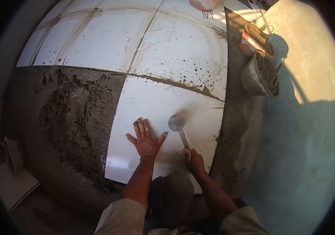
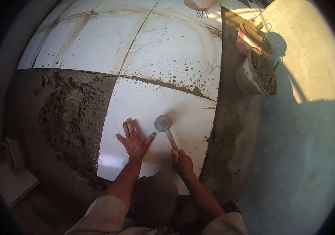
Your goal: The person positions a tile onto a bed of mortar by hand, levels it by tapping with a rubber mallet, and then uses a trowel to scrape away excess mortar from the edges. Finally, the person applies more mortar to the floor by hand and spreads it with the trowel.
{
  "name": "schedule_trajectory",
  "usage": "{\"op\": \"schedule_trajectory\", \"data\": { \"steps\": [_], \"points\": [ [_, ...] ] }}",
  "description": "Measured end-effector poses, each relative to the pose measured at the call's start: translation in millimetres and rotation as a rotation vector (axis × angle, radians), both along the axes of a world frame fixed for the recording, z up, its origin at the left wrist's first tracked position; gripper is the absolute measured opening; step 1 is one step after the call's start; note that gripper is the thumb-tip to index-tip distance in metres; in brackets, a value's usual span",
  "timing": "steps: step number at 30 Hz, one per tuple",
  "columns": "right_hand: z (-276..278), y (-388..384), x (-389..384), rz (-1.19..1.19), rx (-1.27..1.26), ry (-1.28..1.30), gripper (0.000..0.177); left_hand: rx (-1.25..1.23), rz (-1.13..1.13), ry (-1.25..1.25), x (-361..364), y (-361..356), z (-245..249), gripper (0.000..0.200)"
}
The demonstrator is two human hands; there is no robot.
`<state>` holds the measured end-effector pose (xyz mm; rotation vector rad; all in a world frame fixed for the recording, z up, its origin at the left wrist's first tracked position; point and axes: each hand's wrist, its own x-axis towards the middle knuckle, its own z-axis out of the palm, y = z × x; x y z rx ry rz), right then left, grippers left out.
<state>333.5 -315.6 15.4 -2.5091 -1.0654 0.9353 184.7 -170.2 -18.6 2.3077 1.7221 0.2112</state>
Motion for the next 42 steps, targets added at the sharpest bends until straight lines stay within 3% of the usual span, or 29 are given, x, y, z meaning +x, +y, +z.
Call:
{"op": "schedule_trajectory", "data": {
  "steps": [1,12,16,17,19,22,26,30,34,42],
  "points": [
    [6.0,4.1,-2.8,-0.036,0.155,0.046,0.037,0.020,0.012,0.015,0.3,1.4,-0.4,0.104],
    [95.1,11.6,-6.1,-0.053,0.493,0.158,0.035,-0.022,0.011,0.047,0.9,1.9,5.6,0.103],
    [57.6,12.2,-16.7,-0.045,0.699,0.107,0.037,0.106,0.002,0.020,-1.3,1.9,-7.4,0.099],
    [39.9,14.9,-17.3,-0.052,0.703,0.100,0.037,0.069,0.012,0.025,-0.1,2.6,-1.5,0.100],
    [20.8,21.0,-17.3,-0.071,0.198,0.103,0.039,0.033,0.012,0.021,3.3,0.0,4.1,0.100],
    [54.8,36.5,-16.9,-0.074,0.269,0.111,0.040,-0.024,0.008,0.059,-5.2,-8.8,5.5,0.104],
    [84.9,-8.6,-14.8,-0.087,0.385,0.151,0.043,0.032,0.013,0.019,0.1,0.9,-5.1,0.102],
    [98.2,-92.7,-13.1,-0.349,0.364,0.194,0.050,0.111,0.002,-0.008,0.8,0.0,-2.5,0.098],
    [190.4,-124.3,-12.2,-0.843,0.233,0.534,0.049,0.118,-0.023,0.041,0.2,-0.4,-16.2,0.101],
    [265.4,-234.6,-11.4,-1.075,0.146,0.485,0.047,-0.054,-0.108,0.281,0.2,9.2,-9.3,0.112]
  ]
}}
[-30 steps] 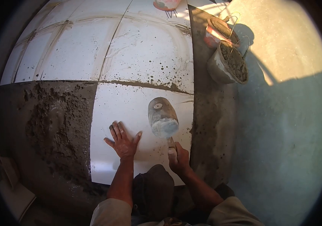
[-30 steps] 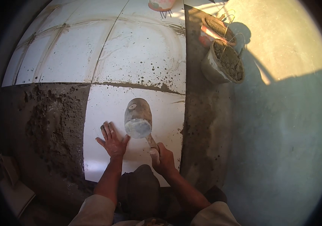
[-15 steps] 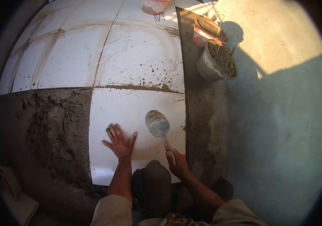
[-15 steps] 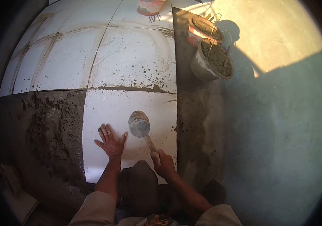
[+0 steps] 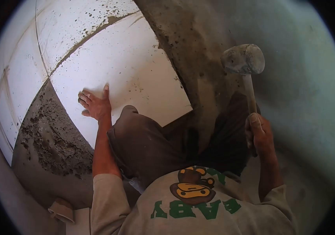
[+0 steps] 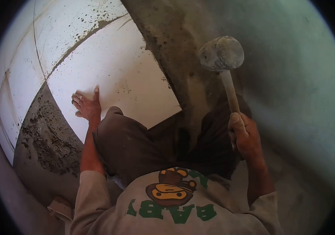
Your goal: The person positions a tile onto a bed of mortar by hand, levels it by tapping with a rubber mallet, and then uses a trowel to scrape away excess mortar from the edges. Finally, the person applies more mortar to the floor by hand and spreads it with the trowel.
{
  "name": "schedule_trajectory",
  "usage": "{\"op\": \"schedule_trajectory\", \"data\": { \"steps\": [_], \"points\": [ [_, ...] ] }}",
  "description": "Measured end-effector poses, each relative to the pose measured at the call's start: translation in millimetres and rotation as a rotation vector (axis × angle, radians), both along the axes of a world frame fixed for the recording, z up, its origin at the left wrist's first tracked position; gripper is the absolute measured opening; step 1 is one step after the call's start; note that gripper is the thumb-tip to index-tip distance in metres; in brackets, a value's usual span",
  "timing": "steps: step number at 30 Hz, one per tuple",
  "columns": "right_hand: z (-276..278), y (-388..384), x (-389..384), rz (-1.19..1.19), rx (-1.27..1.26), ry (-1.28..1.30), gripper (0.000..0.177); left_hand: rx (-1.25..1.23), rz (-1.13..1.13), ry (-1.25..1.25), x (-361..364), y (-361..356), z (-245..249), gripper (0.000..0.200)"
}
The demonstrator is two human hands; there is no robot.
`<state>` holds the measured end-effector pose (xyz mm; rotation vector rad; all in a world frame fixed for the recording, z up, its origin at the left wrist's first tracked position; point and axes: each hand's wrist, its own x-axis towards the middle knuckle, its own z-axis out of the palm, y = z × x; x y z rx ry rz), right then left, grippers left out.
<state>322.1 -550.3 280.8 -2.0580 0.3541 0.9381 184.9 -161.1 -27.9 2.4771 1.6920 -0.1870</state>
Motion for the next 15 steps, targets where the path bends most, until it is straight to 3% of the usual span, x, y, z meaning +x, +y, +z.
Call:
{"op": "schedule_trajectory", "data": {
  "steps": [7,15],
  "points": [
    [-29.9,-54.0,-7.7,0.218,-0.070,-0.337,0.045,-0.085,-0.118,0.341,19.6,10.3,38.9,0.112],
    [-36.8,-62.1,-6.6,0.319,0.013,-0.452,0.047,-0.237,-0.206,0.168,-17.4,25.3,36.3,0.094]
  ]
}}
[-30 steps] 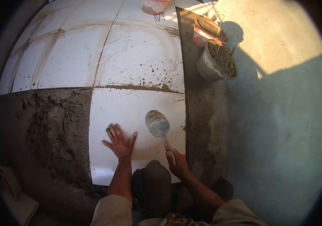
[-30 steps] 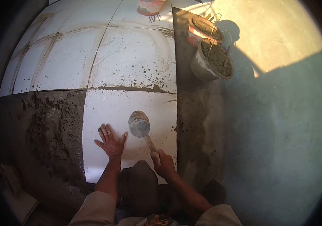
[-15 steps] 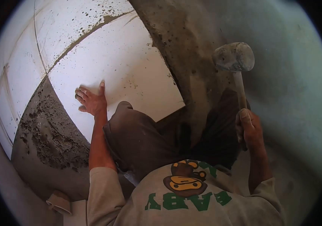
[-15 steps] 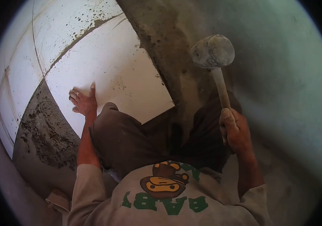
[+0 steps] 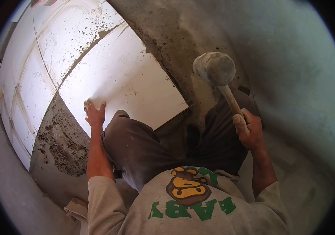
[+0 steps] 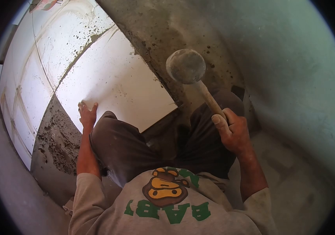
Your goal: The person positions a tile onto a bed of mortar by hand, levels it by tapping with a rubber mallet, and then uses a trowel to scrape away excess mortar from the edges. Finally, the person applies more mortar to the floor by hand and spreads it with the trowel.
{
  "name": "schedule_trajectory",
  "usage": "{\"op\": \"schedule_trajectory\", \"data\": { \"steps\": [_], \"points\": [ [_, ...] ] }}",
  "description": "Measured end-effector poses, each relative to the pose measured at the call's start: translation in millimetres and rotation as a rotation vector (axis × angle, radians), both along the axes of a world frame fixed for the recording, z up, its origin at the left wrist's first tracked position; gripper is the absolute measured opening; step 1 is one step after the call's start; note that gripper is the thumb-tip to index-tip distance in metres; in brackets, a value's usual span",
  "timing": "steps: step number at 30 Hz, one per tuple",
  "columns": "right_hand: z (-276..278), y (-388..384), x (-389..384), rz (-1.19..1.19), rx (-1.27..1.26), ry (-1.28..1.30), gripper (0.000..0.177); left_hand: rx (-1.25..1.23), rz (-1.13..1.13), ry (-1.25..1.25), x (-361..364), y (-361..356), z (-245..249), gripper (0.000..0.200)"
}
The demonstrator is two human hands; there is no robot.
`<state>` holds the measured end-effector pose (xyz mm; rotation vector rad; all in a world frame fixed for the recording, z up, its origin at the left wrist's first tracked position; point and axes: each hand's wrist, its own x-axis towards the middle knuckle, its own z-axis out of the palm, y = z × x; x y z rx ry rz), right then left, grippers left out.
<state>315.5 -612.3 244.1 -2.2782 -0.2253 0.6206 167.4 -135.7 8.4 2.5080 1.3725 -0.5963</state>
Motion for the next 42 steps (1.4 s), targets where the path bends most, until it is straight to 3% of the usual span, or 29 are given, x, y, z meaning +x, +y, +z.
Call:
{"op": "schedule_trajectory", "data": {
  "steps": [2,5,8,11,12,14,20,21,23,30,33,36,39,42],
  "points": [
    [0.0,0.8,2.8,-0.071,0.064,0.085,0.048,-0.060,0.006,-0.062,-19.3,-5.0,6.3,0.089],
    [3.2,2.0,6.2,-0.126,0.154,0.172,0.046,-0.056,-0.019,0.069,-62.8,-16.5,4.9,0.084],
    [2.2,1.6,9.2,-0.196,0.218,0.268,0.043,0.028,-0.081,-0.002,-160.7,-20.1,-36.2,0.074],
    [-1.3,2.1,14.0,-0.224,0.203,0.287,0.040,0.135,0.034,-0.130,-275.1,-26.2,-90.5,0.059],
    [-1.2,3.5,16.1,-0.220,0.183,0.278,0.039,0.153,0.079,-0.123,-272.9,-57.8,-51.3,0.059],
    [-6.0,1.7,19.8,-0.199,0.138,0.263,0.039,0.118,0.472,-0.072,-223.1,-88.6,27.7,0.048],
    [-9.3,6.8,31.7,-0.234,-0.042,0.281,0.039,-0.040,1.075,-0.380,-270.6,-117.8,1.4,0.044],
    [-6.3,9.9,32.6,-0.244,-0.067,0.294,0.040,-0.011,1.116,-0.426,-289.5,-124.6,-31.2,0.043],
    [-3.1,14.6,32.8,-0.209,-0.085,0.268,0.041,-0.103,1.225,-0.557,-289.4,-131.1,-33.0,0.042],
    [-7.0,24.9,32.8,-0.181,-0.160,0.232,0.041,-0.160,1.331,-0.668,-287.1,-120.7,-29.5,0.048],
    [0.3,33.5,24.1,-0.148,-0.182,0.210,0.040,-0.001,1.154,-0.508,-297.0,-110.4,-52.1,0.051],
    [6.4,41.4,20.1,-0.133,-0.211,0.178,0.040,-0.098,1.238,-0.561,-294.6,-98.9,-60.3,0.051],
    [5.2,37.8,18.1,-0.102,-0.282,0.162,0.040,-0.133,1.333,-0.455,-298.2,-94.2,-64.6,0.047],
    [4.4,38.2,19.6,-0.116,-0.268,0.179,0.040,-0.216,1.318,-0.588,-294.2,-90.8,-54.0,0.042]
  ]
}}
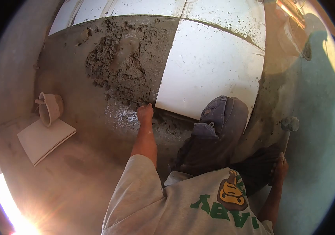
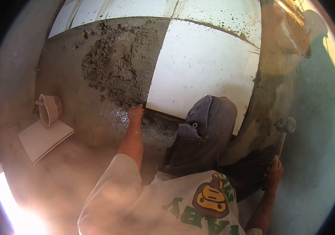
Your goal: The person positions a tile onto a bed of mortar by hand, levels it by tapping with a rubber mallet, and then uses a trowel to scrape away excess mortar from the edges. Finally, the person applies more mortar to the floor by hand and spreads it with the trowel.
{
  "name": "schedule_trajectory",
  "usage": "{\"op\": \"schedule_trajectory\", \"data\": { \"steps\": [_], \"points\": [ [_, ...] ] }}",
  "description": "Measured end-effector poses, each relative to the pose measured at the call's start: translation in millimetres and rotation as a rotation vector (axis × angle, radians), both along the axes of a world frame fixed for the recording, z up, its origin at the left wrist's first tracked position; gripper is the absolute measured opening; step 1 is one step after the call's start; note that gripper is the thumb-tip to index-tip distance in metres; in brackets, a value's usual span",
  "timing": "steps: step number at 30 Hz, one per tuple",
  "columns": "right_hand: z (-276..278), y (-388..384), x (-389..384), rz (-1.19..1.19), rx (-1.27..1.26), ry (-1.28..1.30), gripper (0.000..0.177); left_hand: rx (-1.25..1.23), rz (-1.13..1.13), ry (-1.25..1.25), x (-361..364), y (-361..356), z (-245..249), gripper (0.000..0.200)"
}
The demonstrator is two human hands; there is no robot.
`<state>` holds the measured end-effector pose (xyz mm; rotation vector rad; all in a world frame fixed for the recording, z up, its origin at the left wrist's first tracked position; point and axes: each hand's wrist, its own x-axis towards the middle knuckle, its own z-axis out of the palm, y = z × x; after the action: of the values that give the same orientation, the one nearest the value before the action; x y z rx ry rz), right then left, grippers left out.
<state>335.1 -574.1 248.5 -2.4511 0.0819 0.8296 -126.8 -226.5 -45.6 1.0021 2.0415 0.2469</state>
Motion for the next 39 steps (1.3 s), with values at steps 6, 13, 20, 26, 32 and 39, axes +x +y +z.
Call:
{"op": "schedule_trajectory", "data": {
  "steps": [6,13,20,26,32,39],
  "points": [
    [2.2,6.6,-3.6,0.024,-0.007,-0.014,0.040,0.069,0.147,-0.115,4.2,-11.4,40.5,0.034],
    [-4.1,0.2,0.0,0.021,-0.015,-0.038,0.040,0.140,0.218,-0.112,-16.6,-30.3,17.6,0.042],
    [0.0,10.2,-0.7,-0.012,0.003,-0.005,0.039,0.171,-0.098,0.202,0.2,-14.1,15.2,0.037],
    [5.6,11.8,-0.9,-0.041,0.042,0.044,0.037,0.440,-0.326,0.182,55.6,-13.3,76.9,0.035],
    [-5.4,-0.2,0.2,-0.024,0.039,-0.011,0.039,0.518,-0.548,0.258,78.0,-21.9,62.3,0.034],
    [-4.1,3.9,1.6,-0.001,0.065,-0.053,0.038,0.479,-0.619,0.162,100.3,-20.2,70.4,0.037]
  ]
}}
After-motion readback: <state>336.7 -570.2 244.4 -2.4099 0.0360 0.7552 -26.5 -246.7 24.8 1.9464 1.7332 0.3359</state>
